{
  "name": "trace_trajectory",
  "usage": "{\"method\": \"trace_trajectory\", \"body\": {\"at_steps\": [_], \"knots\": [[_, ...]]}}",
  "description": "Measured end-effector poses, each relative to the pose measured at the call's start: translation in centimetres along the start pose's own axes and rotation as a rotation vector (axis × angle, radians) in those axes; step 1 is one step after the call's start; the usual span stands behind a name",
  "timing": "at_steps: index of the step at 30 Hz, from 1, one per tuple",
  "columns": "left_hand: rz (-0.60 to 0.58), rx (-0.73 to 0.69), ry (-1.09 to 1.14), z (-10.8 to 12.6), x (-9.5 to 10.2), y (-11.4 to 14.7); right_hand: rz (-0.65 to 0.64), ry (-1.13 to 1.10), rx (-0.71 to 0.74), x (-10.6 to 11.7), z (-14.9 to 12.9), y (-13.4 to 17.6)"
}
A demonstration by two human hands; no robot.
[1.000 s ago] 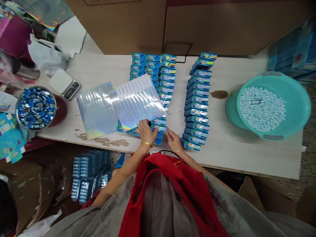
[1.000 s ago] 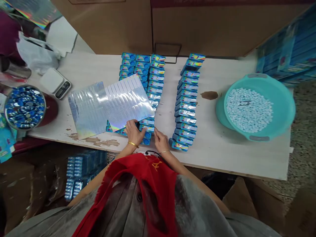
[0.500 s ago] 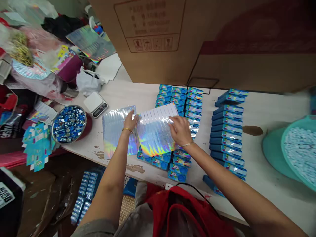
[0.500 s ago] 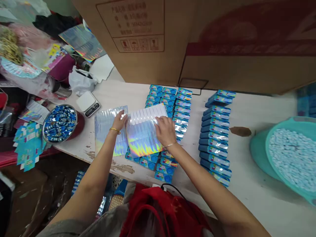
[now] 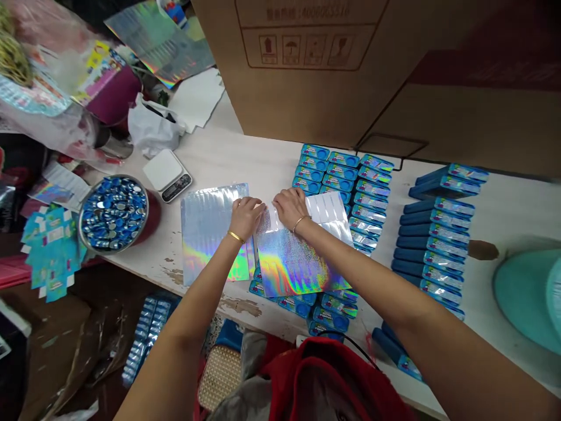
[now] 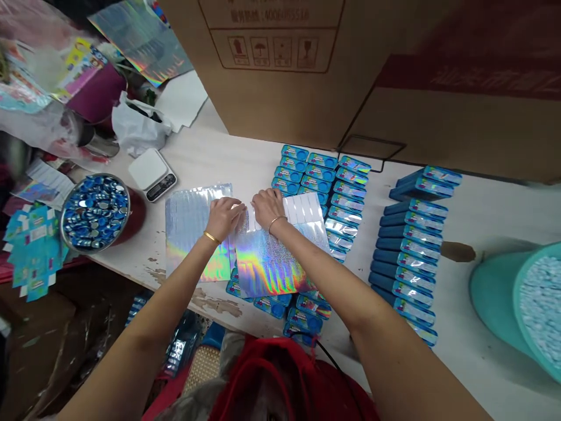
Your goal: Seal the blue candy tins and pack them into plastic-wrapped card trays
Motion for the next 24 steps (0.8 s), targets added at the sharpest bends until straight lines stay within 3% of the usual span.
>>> {"method": "trace_trajectory", "body": {"at_steps": [6, 10, 13, 15, 17, 21, 24], "knots": [[0.063, 0.046, 0.016, 1.9, 0.9, 2.8, 0.030, 0.011, 0.010, -0.5, 0.2, 0.2], [0.168, 0.197, 0.223, 5.1, 4.6, 7.6, 0.069, -0.046, 0.028, 0.0, 0.1, 0.1], [0.324, 0.456, 0.543, 7.5, 7.4, 11.3, 0.170, -0.215, 0.082, 2.4, -1.3, 2.3], [0.353, 0.635, 0.812, 9.2, 7.9, 13.1, 0.262, -0.400, 0.049, 4.5, -2.2, 6.0], [0.318, 0.735, 1.039, 11.2, 7.5, 14.1, 0.332, -0.609, -0.091, 6.1, -2.6, 11.3], [0.202, 0.772, 1.248, 15.7, 5.5, 15.6, 0.266, -0.952, -0.451, 6.3, -3.0, 23.5], [0.078, 0.742, 1.283, 19.2, 3.6, 16.9, 0.258, -1.030, -0.590, 6.3, -3.0, 29.9]]}}
Point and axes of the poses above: each hand's wrist, its own y-axis away from the middle knuckle, its own x-axis out of the back of the hand, z = x × y, the point moved 5 cm from there along -y, towards the middle knuckle, and after that the axes turned 15 degrees about -y, right-handed, at the moved point
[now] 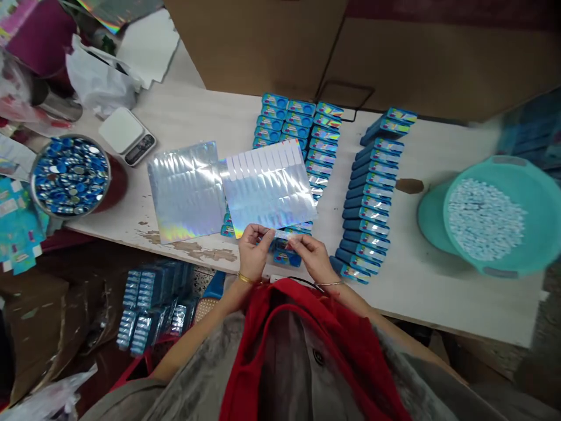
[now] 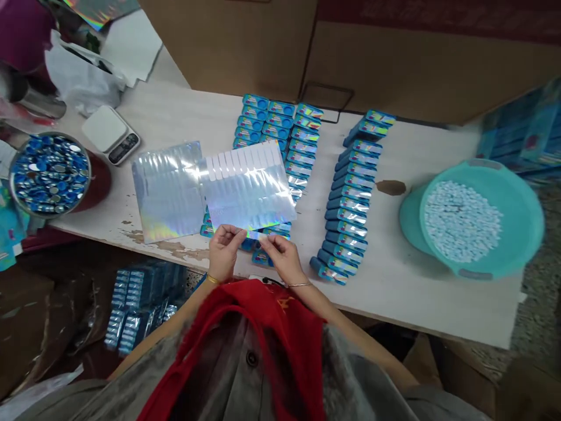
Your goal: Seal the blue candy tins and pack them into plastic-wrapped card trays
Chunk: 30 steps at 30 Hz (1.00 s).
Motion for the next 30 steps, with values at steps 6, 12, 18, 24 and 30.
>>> {"method": "trace_trajectory", "body": {"at_steps": [6, 12, 18, 24, 30], "knots": [[-0.122, -0.091, -0.212, -2.3, -3.6, 2.4, 0.148, 0.004, -0.011, 4.3, 2.1, 2.9], [-0.023, -0.236, -0.738, -2.6, -3.9, 2.3, 0.141, 0.161, 0.054, 5.8, 4.3, 2.7], [-0.030, -0.306, -0.993, -3.3, -4.8, 2.2, 0.115, 0.324, 0.101, 6.4, 6.0, 2.0], [0.011, -0.312, -1.159, -3.0, -4.6, 1.4, 0.185, 0.270, 0.027, 6.8, 7.5, 1.6], [0.011, -0.227, -1.218, -2.8, -4.2, 1.4, -0.056, 0.350, 0.063, 5.9, 7.1, 3.0]]}}
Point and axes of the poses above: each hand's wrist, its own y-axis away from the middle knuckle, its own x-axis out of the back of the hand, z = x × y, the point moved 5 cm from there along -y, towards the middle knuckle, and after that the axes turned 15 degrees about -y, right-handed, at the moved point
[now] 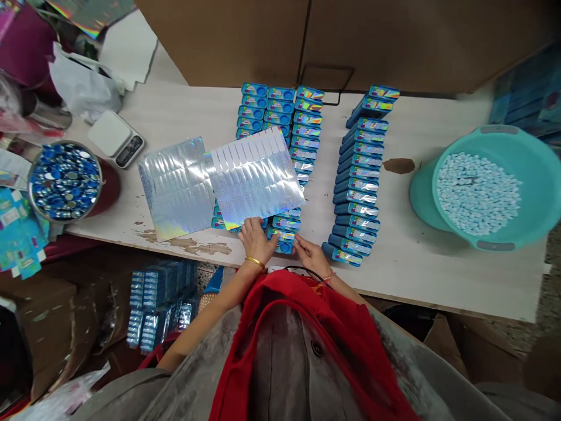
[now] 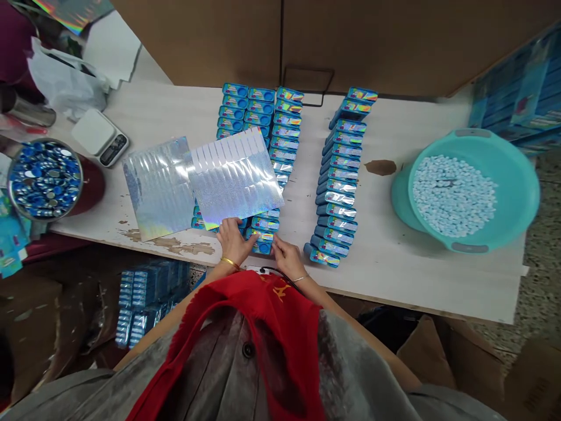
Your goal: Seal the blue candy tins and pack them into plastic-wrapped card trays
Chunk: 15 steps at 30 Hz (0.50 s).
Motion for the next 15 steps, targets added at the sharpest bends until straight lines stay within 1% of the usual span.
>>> {"method": "trace_trajectory", "body": {"at_steps": [1, 2, 3, 4, 6, 7, 9, 10, 11, 12, 13, 15], "knots": [[-0.001, -0.020, -0.012, 0.0, 0.2, 0.0, -0.057, 0.063, -0.006, 0.1, -0.1, 0.2], [0.005, -0.056, -0.015, 0.0, 0.4, -0.2, -0.078, 0.141, -0.009, 0.4, -0.4, 0.1], [0.017, -0.102, -0.004, -0.3, 0.8, -0.7, -0.060, 0.228, 0.005, 0.9, -0.8, -0.1], [0.040, -0.150, 0.022, -0.7, 1.3, -1.6, -0.014, 0.313, 0.040, 1.5, -1.6, -0.7], [0.124, -0.216, 0.112, -2.6, 2.7, -4.7, 0.083, 0.437, 0.163, 2.2, -4.2, -2.8], [0.184, -0.216, 0.164, -4.0, 3.7, -6.8, 0.094, 0.475, 0.234, 1.9, -5.8, -4.4], [0.309, -0.159, 0.243, -7.5, 5.7, -11.7, 0.040, 0.540, 0.346, 0.0, -9.4, -8.2], [0.351, -0.121, 0.254, -9.3, 6.4, -14.2, -0.005, 0.585, 0.375, -1.4, -11.1, -10.4], [0.361, -0.099, 0.248, -10.8, 7.0, -16.7, -0.047, 0.638, 0.383, -3.1, -12.6, -12.7], [0.352, -0.084, 0.230, -12.0, 7.3, -18.9, -0.092, 0.692, 0.377, -4.9, -13.8, -15.0], [0.317, -0.081, 0.205, -13.0, 7.4, -20.9, -0.139, 0.740, 0.365, -6.7, -14.8, -17.0], [0.204, -0.106, 0.143, -14.1, 6.9, -23.8, -0.223, 0.818, 0.333, -10.1, -15.7, -20.5]]}}
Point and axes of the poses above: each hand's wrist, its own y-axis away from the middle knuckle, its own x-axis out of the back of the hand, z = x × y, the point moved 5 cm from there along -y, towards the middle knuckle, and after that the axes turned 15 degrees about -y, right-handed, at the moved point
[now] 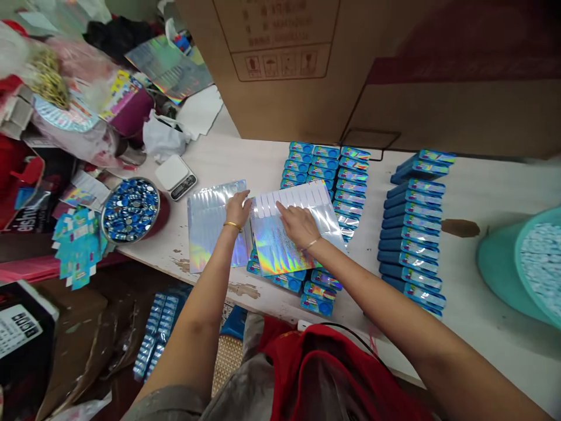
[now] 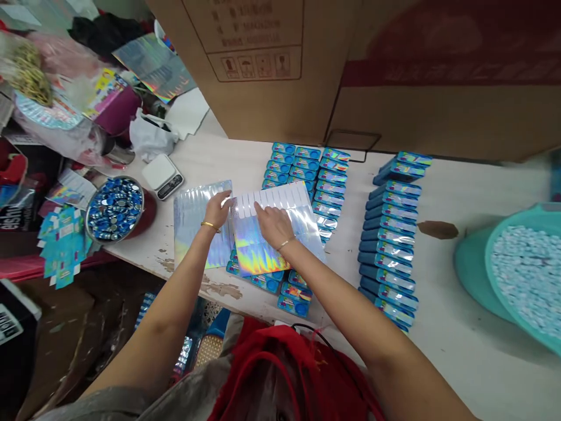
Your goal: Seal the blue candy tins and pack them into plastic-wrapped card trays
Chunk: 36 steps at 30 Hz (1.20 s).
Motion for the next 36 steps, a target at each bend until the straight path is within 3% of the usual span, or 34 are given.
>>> {"method": "trace_trajectory", "body": {"at_steps": [4, 8, 13, 16, 21, 24, 26, 28, 32, 36], "knots": [[-0.195, -0.153, -0.143, -0.5, -1.6, -1.3, -0.142, 0.084, -0.059, -2.8, -0.5, -4.1], [-0.132, -0.281, -0.199, 0.0, -1.9, -0.7, -0.166, 0.120, -0.086, -3.5, 0.1, -4.5], [-0.018, -0.298, -0.139, 0.1, -2.0, 0.7, -0.171, 0.113, -0.093, -3.5, 0.2, -4.3], [0.073, -0.284, -0.113, 0.5, -0.3, 3.2, -0.134, 0.073, -0.082, -3.5, 0.2, -4.6], [0.265, -0.126, 0.119, 3.2, 6.4, 11.0, -0.007, -0.218, -0.056, -2.7, 0.8, -4.2], [0.268, 0.075, 0.452, 5.5, 8.6, 16.1, 0.211, -0.668, -0.053, -1.4, 1.8, 0.2], [0.177, 0.193, 0.676, 7.2, 8.1, 18.9, 0.258, -0.986, -0.155, -1.3, 2.9, 5.6], [0.067, 0.270, 0.836, 9.0, 6.5, 21.4, 0.212, -1.216, -0.291, -1.8, 3.6, 12.0], [-0.118, 0.343, 0.980, 12.2, 2.1, 25.5, 0.182, -1.285, -0.429, -2.7, 3.9, 22.9], [-0.258, 0.340, 1.001, 14.4, -1.3, 27.9, 0.232, -1.185, -0.511, -3.9, 4.4, 27.1]]}}
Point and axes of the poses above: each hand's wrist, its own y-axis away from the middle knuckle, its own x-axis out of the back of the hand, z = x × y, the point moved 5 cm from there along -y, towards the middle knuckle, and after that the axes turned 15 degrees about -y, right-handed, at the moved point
